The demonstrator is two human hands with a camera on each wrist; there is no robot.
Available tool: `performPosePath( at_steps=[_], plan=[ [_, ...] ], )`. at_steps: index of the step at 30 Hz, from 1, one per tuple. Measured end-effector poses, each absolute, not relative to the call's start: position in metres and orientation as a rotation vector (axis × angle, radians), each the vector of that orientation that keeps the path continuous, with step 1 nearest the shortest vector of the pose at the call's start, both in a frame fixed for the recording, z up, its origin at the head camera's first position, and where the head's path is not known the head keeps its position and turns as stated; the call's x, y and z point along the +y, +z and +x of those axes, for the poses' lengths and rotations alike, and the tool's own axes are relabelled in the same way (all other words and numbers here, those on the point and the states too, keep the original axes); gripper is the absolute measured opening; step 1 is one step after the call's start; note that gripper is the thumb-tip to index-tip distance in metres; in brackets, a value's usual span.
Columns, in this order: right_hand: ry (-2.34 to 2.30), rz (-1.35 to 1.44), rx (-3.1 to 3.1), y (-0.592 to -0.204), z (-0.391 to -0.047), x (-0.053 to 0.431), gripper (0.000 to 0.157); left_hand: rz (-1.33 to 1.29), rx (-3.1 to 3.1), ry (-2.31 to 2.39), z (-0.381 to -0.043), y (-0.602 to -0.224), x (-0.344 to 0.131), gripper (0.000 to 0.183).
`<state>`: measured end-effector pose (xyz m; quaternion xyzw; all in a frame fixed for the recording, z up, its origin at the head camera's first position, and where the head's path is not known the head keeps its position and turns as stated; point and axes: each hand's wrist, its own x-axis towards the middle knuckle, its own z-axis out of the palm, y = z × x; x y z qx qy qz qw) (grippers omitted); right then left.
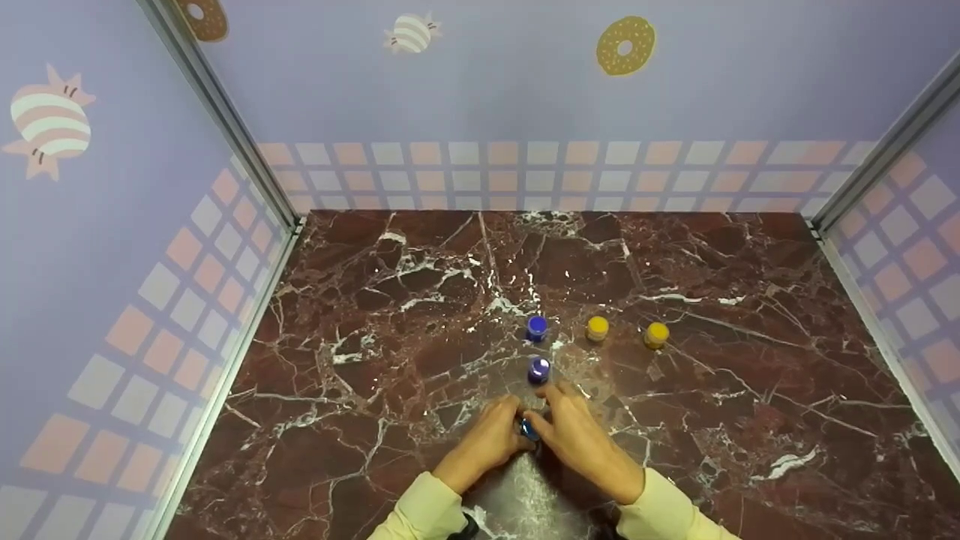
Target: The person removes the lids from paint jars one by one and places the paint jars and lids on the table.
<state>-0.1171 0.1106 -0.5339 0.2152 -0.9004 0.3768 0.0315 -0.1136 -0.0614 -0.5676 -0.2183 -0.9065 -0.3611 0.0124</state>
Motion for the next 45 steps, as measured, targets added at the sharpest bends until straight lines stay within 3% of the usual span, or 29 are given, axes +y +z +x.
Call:
performPosePath(
  at_steps=[6,25,45],
  plan=[
    [1.035,0.767,-2.811,-0.530,-0.109,0.105,0.026,-0.689,-2.805,-1.082,-0.114,-0.568,-0.061,0.025],
    [0.765,0.943,-2.732,-0.538,-0.106,0.105,0.022,-0.660,-2.814,-1.100,-0.112,-0.569,-0.060,0.032],
    [0.649,1.423,-2.554,-0.541,-0.123,0.124,0.030,-0.671,-2.825,-1.108,-0.111,-0.567,-0.062,0.042]
  ],
)
